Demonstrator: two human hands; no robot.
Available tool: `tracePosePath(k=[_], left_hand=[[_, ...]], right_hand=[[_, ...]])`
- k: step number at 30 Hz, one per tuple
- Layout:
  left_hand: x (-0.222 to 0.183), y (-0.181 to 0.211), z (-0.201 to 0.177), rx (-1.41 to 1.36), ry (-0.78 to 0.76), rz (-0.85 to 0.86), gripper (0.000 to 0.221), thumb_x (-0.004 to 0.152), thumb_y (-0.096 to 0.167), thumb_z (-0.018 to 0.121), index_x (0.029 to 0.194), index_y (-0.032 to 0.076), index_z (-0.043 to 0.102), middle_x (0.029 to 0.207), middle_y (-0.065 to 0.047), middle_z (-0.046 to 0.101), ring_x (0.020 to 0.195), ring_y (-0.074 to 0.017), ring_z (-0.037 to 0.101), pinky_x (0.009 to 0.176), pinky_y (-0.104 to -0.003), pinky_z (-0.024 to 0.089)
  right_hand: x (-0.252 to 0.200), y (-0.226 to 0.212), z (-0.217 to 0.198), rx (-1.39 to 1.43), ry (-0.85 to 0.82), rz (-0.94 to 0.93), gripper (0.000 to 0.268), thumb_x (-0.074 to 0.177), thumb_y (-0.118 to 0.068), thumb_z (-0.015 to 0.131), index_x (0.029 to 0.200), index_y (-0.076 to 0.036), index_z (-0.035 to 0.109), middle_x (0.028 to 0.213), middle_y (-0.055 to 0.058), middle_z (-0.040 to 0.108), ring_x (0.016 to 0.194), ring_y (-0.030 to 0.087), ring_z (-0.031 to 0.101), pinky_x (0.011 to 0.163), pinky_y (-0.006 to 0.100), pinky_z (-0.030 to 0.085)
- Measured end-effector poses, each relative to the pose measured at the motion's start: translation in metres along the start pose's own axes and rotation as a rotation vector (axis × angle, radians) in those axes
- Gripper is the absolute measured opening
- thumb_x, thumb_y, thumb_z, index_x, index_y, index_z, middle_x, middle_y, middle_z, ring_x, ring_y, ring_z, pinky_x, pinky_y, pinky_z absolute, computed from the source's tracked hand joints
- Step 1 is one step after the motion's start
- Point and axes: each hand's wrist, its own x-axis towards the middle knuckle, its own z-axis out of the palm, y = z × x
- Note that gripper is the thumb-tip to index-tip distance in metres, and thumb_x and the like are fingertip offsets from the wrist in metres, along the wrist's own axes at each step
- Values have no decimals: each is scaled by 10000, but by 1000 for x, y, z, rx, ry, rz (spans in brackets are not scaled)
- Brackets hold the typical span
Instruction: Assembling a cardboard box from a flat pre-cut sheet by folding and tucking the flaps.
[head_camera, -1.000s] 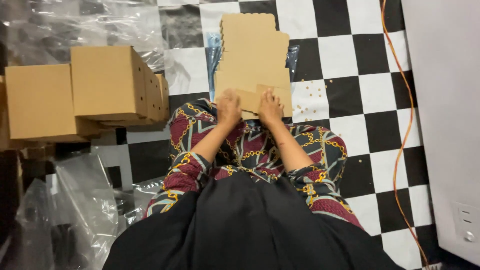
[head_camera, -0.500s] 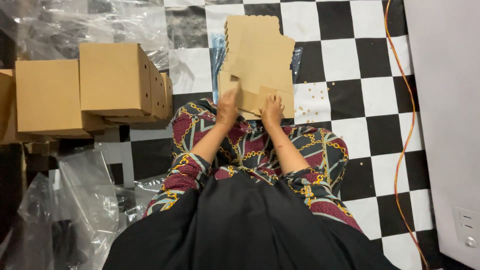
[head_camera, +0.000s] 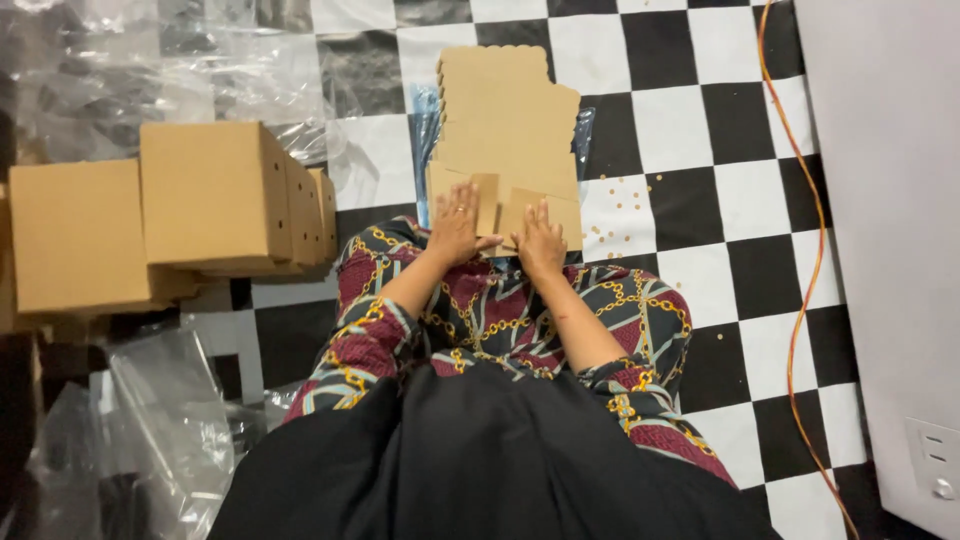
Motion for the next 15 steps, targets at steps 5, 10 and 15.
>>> tracePosePath(k=[5,10,15], left_hand=[[12,-15,1,52,-50,-20,1302,749,975,447,1656,94,137,1716,-136,176,1590,-356,105,1208,-736,-16],[4,-7,-15,341,-34,98,1264,726,968,450,1631,106,262,1699,-133,252,1574,-348,186,1213,-748,-10],[22,13,-18,487,-233,-20,1408,685,985,509,1658,59,87,1709,-238,28,1566,-446,-28,1223,-698,-113]], right_hand=[[0,2,-4,-15,27,-36,675,1030,-456,526,1609,-159,346,1725,67,183,1306,444,449,1005,607,484],[19,17,35,-46,94,-75,686,1017,-471,541,1604,-163,365,1720,68,197,1250,416,488,949,579,512],[19,14,43,-164,223,-118,666,1039,-430,530,1597,-107,365,1704,149,209,1202,413,506,911,563,515]])
